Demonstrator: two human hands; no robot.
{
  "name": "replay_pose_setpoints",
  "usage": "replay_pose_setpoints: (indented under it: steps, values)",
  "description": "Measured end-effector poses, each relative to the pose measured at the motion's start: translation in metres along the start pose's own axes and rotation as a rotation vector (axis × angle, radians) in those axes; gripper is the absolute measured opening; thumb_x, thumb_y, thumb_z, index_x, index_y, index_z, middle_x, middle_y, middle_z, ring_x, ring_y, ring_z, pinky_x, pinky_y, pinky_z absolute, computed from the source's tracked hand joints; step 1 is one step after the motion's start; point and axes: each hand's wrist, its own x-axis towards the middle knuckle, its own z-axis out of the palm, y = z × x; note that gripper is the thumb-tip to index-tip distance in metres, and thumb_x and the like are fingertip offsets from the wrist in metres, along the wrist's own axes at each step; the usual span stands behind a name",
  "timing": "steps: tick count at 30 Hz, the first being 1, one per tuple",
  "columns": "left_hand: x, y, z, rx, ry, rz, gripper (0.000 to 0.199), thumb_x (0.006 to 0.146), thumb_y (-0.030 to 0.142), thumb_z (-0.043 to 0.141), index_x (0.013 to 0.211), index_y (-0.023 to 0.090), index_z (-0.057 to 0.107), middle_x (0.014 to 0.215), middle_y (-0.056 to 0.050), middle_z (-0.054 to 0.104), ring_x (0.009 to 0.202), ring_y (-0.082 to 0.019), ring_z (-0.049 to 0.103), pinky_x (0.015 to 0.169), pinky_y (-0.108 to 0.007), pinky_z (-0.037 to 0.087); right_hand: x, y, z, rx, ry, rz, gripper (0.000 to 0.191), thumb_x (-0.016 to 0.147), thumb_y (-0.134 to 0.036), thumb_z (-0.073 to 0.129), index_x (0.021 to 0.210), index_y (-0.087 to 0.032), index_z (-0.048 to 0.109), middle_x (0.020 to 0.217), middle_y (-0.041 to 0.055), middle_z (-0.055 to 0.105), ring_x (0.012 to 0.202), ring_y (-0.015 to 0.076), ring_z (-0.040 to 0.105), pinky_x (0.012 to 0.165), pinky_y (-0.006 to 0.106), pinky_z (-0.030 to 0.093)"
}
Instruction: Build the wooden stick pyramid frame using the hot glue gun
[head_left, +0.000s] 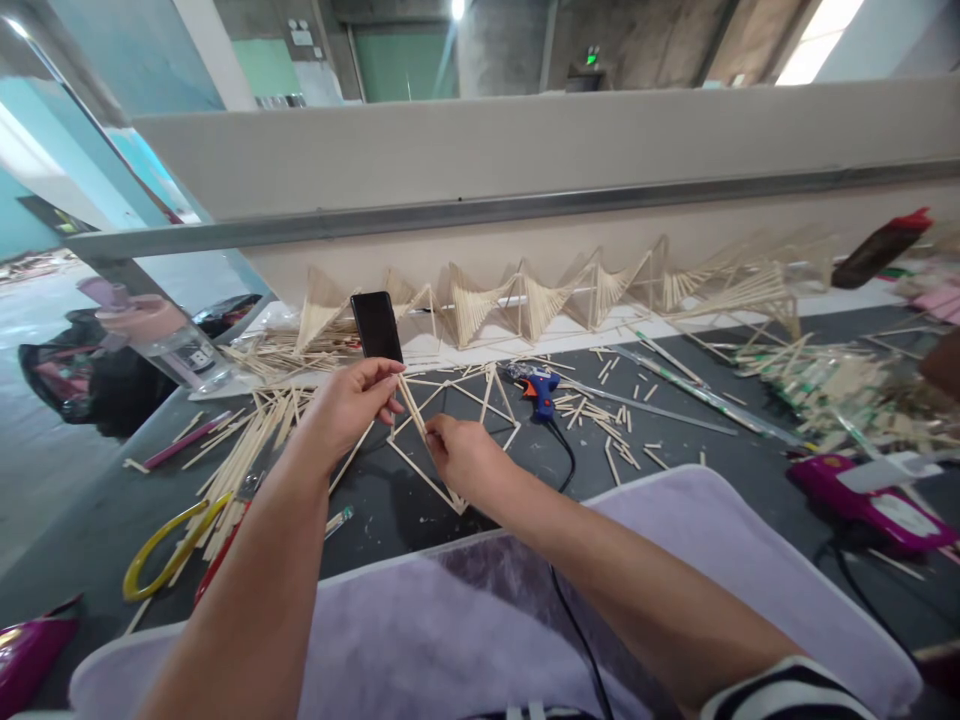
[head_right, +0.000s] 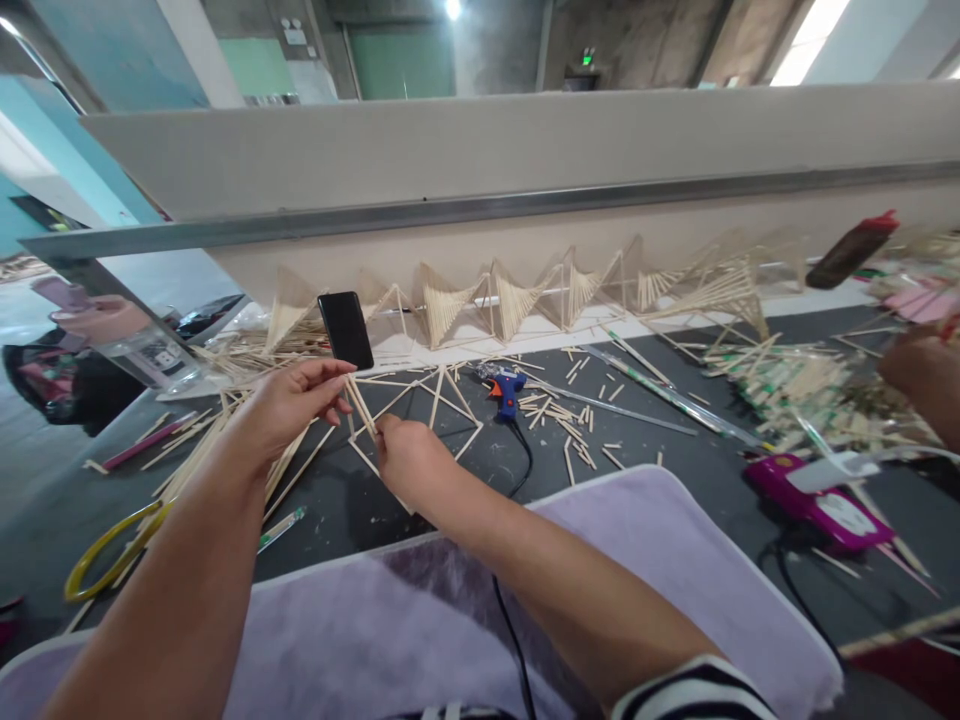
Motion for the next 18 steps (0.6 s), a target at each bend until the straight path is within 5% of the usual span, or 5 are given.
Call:
replay_pose_setpoints:
  steps: [18]
  values:
    - [-0.0013, 0.0018, 0.0021, -0.016, 0.016, 0.007, 0.022, 0.072, 0.029, 0.058, 0.089, 0.016, 0.061, 0.072, -0.002, 0.061, 0.056, -0.012, 0.061, 0.043, -0.019, 0.046, 0.0010, 0.0014, 0.0010, -0.004, -0.021, 0.007, 0.021, 0.084, -0.021, 0.041, 0.096, -0.017, 0.058, 0.074, 0.0083, 0.066, 0.064, 0.0167, 0.060, 0.054, 0.023, 0.033]
